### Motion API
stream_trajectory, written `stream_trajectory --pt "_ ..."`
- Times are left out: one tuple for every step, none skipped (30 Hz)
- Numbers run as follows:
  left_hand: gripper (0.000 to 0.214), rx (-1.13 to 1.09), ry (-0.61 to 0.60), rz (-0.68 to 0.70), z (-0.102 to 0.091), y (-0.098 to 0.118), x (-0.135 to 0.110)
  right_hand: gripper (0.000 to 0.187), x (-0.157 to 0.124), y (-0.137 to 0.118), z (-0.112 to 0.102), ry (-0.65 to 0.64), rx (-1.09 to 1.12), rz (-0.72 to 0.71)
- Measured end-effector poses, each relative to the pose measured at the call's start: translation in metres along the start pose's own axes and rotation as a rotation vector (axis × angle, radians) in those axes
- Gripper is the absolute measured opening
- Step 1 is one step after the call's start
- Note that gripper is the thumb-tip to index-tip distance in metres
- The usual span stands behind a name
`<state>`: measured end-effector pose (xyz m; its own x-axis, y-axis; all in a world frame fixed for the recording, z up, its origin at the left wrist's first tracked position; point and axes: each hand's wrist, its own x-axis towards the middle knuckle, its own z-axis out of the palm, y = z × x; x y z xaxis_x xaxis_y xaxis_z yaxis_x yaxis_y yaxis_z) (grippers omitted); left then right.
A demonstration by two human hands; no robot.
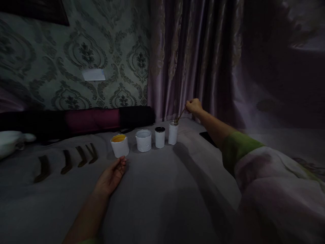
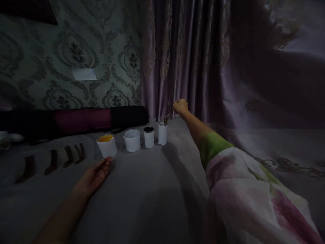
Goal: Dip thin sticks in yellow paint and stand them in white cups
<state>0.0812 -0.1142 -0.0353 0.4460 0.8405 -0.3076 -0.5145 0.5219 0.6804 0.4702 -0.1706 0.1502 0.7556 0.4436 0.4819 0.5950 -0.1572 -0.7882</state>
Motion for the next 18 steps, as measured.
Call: stream_trajectory --pt "0.017 0.004 -0.005 0.003 0.0 0.0 0.0 0.021 0.0 0.001 0.002 -0.002 0.02 0.008" --pt "0.017 0.008 -0.01 0.008 0.0 0.0 0.0 0.019 -0.001 0.002 0.003 -0.004 0.036 0.013" --pt "0.018 0.011 -0.014 0.012 0.0 0.0 0.0 0.018 -0.003 0.002 0.004 -0.007 0.04 0.014" --pt "0.019 0.012 -0.016 0.015 0.0 0.0 -0.001 0.019 -0.005 0.002 0.005 -0.014 0.03 0.01" --pt "0.019 0.014 -0.017 0.016 0.0 0.0 -0.001 0.02 -0.008 0.001 0.005 -0.024 0.014 0.005" --pt "0.019 0.016 -0.016 0.018 0.001 0.0 -0.002 0.021 -0.01 0.0 0.005 -0.034 -0.001 0.002" --pt "0.019 0.019 -0.018 0.021 0.001 0.0 -0.002 0.021 -0.013 -0.001 0.005 -0.041 -0.005 0.005" --pt "0.019 0.021 -0.02 0.024 0.001 0.0 -0.002 0.02 -0.016 -0.001 0.006 -0.043 0.002 0.014" --pt "0.019 0.023 -0.022 0.026 0.001 0.001 -0.002 0.02 -0.018 -0.002 0.006 -0.044 0.017 0.026" --pt "0.019 0.023 -0.021 0.027 0.001 0.001 -0.002 0.019 -0.019 -0.001 0.007 -0.043 0.029 0.033" --pt "0.019 0.022 -0.019 0.027 0.001 0.001 -0.002 0.019 -0.02 0.0 0.008 -0.047 0.028 0.034" --pt "0.018 0.019 -0.019 0.024 0.001 0.001 -0.002 0.02 -0.02 0.002 0.01 -0.056 0.012 0.025" --pt "0.018 0.014 -0.018 0.021 0.001 0.001 -0.002 0.021 -0.019 0.004 0.012 -0.068 -0.01 0.009" --pt "0.018 0.009 -0.017 0.017 0.001 0.0 -0.002 0.022 -0.019 0.006 0.013 -0.079 -0.033 -0.01" --pt "0.018 0.005 -0.018 0.014 0.001 0.0 -0.002 0.023 -0.018 0.008 0.015 -0.087 -0.052 -0.024" --pt "0.019 0.002 -0.02 0.011 0.001 0.0 -0.002 0.023 -0.018 0.01 0.017 -0.091 -0.067 -0.037" --pt "0.019 0.003 -0.022 0.008 0.001 0.0 -0.002 0.023 -0.017 0.012 0.018 -0.093 -0.076 -0.047" --pt "0.02 0.004 -0.023 0.009 0.001 0.0 -0.002 0.022 -0.017 0.013 0.019 -0.095 -0.084 -0.055"
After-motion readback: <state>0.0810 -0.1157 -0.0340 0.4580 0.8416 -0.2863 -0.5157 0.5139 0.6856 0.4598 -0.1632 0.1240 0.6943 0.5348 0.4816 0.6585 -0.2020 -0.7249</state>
